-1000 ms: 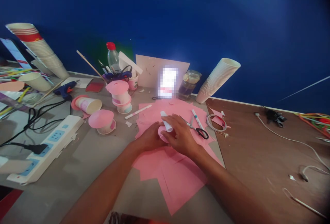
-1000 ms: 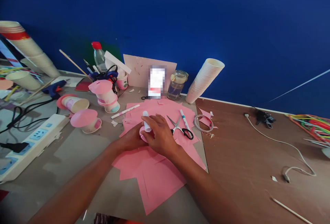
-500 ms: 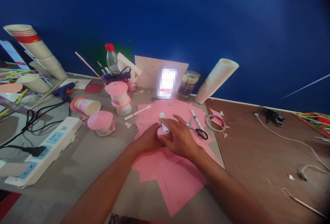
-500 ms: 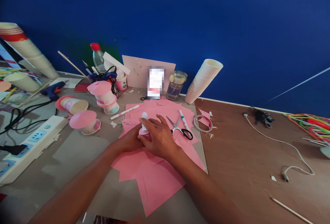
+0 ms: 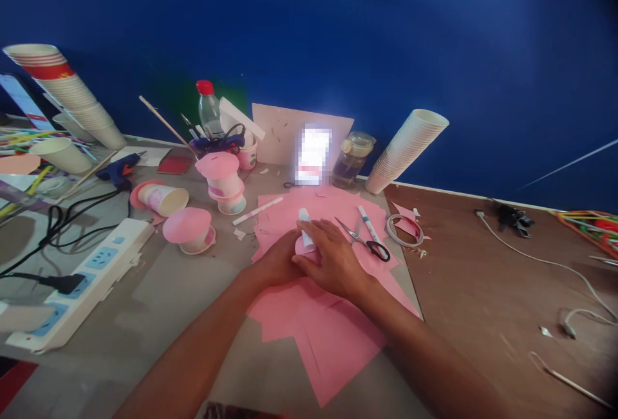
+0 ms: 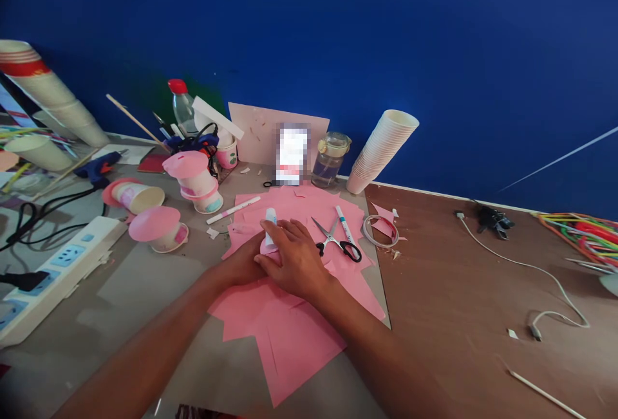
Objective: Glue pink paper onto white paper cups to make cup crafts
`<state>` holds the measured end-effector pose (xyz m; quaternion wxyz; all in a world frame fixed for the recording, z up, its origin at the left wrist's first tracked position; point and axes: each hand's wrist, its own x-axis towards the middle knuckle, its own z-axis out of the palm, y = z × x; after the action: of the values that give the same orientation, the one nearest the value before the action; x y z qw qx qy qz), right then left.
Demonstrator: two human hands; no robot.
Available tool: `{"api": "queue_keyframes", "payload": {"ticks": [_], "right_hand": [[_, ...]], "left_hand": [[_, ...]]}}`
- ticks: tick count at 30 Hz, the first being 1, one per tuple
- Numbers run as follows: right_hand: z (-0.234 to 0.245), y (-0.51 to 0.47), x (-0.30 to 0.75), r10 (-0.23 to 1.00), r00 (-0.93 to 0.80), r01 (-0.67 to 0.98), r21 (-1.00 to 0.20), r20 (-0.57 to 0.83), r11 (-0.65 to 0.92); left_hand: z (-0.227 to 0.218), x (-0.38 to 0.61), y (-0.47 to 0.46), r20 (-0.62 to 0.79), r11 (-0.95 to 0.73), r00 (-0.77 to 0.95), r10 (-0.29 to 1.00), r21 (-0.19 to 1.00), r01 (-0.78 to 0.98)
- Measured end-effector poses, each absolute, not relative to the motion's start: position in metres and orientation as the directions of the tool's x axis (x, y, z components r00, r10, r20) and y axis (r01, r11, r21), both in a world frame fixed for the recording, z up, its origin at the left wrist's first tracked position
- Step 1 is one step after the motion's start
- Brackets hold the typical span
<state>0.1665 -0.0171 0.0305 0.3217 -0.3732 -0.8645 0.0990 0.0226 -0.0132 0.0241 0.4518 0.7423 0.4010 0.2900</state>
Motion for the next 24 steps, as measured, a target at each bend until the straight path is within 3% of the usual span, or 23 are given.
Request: {"api": "queue_keyframes", "payload": {"ticks": [24], "right_hand": [[0.0393,-0.0144,0.1660,0.756,-0.553,0.646,-0.394,0.350,0.654]], "left_hand": [[0.0211,0.0218,-0.0144,0.073,-0.258,0.500,0.863,0.914,0.312]]}}
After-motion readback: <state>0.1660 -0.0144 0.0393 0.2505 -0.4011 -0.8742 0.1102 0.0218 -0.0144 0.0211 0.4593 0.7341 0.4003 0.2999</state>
